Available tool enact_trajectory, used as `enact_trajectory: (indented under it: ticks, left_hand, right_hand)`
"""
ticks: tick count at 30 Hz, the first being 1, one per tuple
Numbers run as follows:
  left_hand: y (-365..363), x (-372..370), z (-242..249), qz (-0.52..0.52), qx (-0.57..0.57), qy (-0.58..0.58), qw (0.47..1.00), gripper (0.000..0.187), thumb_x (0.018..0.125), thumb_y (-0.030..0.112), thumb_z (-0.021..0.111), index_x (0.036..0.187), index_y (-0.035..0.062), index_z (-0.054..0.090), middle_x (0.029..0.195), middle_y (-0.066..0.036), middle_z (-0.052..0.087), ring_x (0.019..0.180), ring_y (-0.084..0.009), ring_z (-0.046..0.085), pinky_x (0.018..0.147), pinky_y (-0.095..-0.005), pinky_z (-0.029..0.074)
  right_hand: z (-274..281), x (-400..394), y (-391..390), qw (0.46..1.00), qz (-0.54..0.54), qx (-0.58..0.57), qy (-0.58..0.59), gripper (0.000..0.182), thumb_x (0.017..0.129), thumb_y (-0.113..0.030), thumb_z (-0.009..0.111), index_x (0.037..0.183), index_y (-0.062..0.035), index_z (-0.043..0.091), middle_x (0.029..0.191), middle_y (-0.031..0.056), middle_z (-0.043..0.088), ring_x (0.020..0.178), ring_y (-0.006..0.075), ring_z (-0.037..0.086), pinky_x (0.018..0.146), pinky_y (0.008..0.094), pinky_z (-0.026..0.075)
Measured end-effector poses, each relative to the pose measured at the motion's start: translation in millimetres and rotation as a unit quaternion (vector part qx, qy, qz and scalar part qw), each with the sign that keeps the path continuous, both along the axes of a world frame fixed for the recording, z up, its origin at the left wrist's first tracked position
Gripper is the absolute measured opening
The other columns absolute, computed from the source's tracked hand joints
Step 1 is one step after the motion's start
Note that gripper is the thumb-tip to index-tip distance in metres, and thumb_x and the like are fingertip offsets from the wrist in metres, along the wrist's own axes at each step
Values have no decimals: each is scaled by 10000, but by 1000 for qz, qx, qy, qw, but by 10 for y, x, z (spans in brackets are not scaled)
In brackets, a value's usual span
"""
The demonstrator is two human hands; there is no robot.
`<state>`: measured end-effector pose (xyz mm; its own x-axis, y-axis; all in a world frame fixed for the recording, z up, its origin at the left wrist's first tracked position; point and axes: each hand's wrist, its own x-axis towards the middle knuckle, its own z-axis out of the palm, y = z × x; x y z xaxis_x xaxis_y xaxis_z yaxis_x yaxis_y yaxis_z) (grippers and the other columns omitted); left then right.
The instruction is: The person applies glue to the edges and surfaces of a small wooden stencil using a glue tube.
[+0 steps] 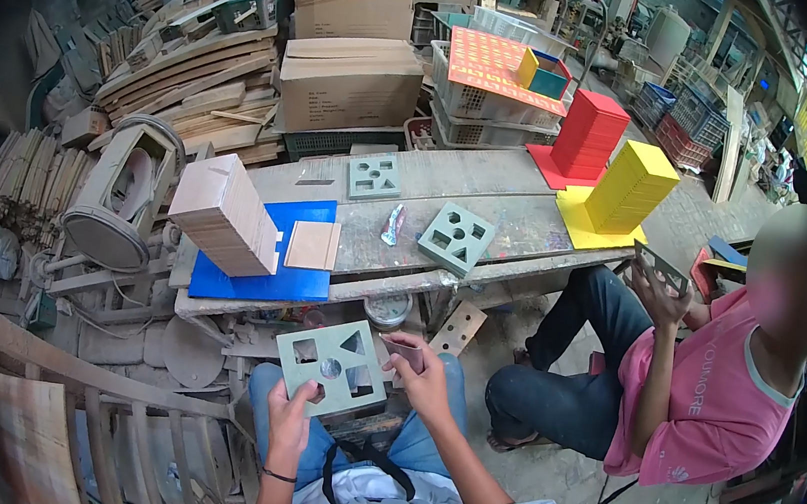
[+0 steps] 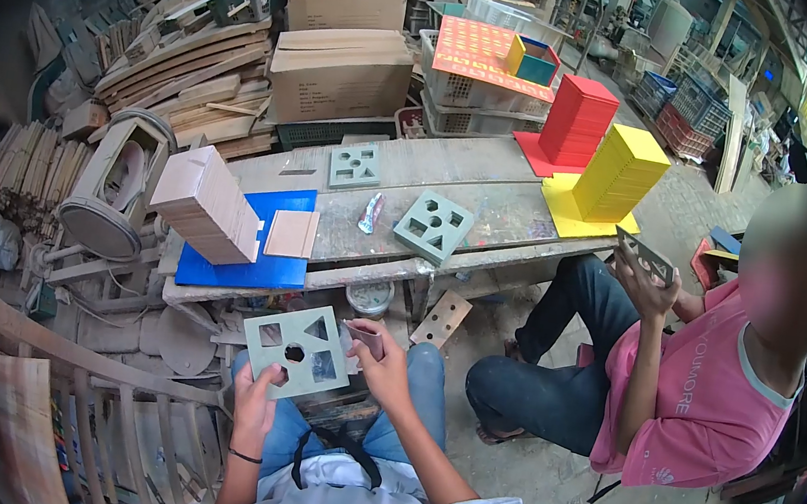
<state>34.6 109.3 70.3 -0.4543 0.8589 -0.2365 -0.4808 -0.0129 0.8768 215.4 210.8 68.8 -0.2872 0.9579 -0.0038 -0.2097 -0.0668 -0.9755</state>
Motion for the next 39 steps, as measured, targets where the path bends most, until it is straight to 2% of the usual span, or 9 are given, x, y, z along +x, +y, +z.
enact_trajectory:
  ticks: [15, 18, 20, 23, 30, 32, 35, 37, 39]
  left_hand:
    - [-13, 9, 31, -42, -6, 76, 996, 165, 887, 39, 592, 1042, -17, 576, 870, -78, 647, 740, -131, 615, 659, -264, 488]
    - [-11, 6, 88, -57, 8, 47, 997, 185, 898, 30, 572, 1075, -21, 552, 863, -84, 628, 729, -142, 616, 581, -283, 519]
    - [-23, -5, 80, -71, 12, 12, 997, 195, 904, 27, 562, 1092, -23, 538, 859, -88, 616, 721, -148, 616, 533, -295, 534]
    - [-14, -34, -12, -71, 9, 27, 997, 208, 916, 43, 547, 1109, -25, 512, 852, -98, 595, 684, -173, 620, 466, -323, 548]
    - [-11, -37, 26, -95, -12, -17, 995, 222, 930, 91, 556, 1111, -1, 466, 865, -102, 593, 644, -195, 624, 473, -319, 545]
    - [-22, -48, 9, -84, -25, -21, 996, 220, 929, 93, 562, 1103, 4, 461, 865, -97, 594, 656, -197, 627, 471, -322, 545]
    - [-36, -88, -163, -65, -30, -10, 997, 177, 924, 87, 572, 1056, 9, 482, 885, -81, 606, 762, -183, 637, 605, -308, 553]
    - [-18, -87, -218, -43, -24, 55, 997, 189, 923, 67, 570, 1087, -1, 505, 937, -70, 626, 882, -149, 622, 757, -275, 509]
    - [-27, -74, -203, -46, -22, 44, 998, 212, 923, 53, 565, 1118, -10, 509, 964, -68, 632, 905, -133, 610, 787, -262, 482]
  right_hand:
    - [14, 48, -30, 997, 49, -58, -19, 358, 876, 19, 567, 1229, -35, 541, 1112, 64, 632, 874, 105, 607, 648, 230, 496]
    - [-39, 67, -37, 994, 77, -79, 10, 352, 874, 11, 573, 1222, -31, 544, 1109, 76, 631, 888, 129, 621, 716, 260, 522]
    - [-13, 92, -48, 973, 104, -182, 101, 342, 868, -10, 589, 1207, -14, 543, 1082, 97, 632, 890, 168, 642, 779, 293, 535]
    - [32, 107, -67, 948, 134, -211, 196, 335, 869, -40, 604, 1194, 5, 539, 1050, 113, 634, 869, 193, 656, 784, 302, 543]
    - [220, 32, -114, 964, 130, -189, 136, 371, 834, -50, 667, 1182, -3, 548, 1039, 98, 638, 870, 168, 651, 765, 291, 546]
    - [282, 21, -120, 977, 138, -141, 82, 382, 820, -67, 708, 1178, -34, 579, 1093, 68, 633, 940, 140, 621, 786, 281, 524]
    - [380, -21, -156, 985, 138, -92, 51, 365, 811, -66, 718, 1155, -33, 600, 1092, 59, 634, 940, 120, 607, 781, 270, 515]
    - [411, -59, -182, 987, 138, -77, 39, 370, 812, -69, 719, 1159, -30, 600, 1088, 57, 635, 944, 114, 603, 785, 264, 509]
    - [422, -87, -215, 988, 138, -62, 26, 374, 812, -72, 719, 1163, -27, 599, 1085, 55, 636, 947, 108, 598, 789, 258, 504]
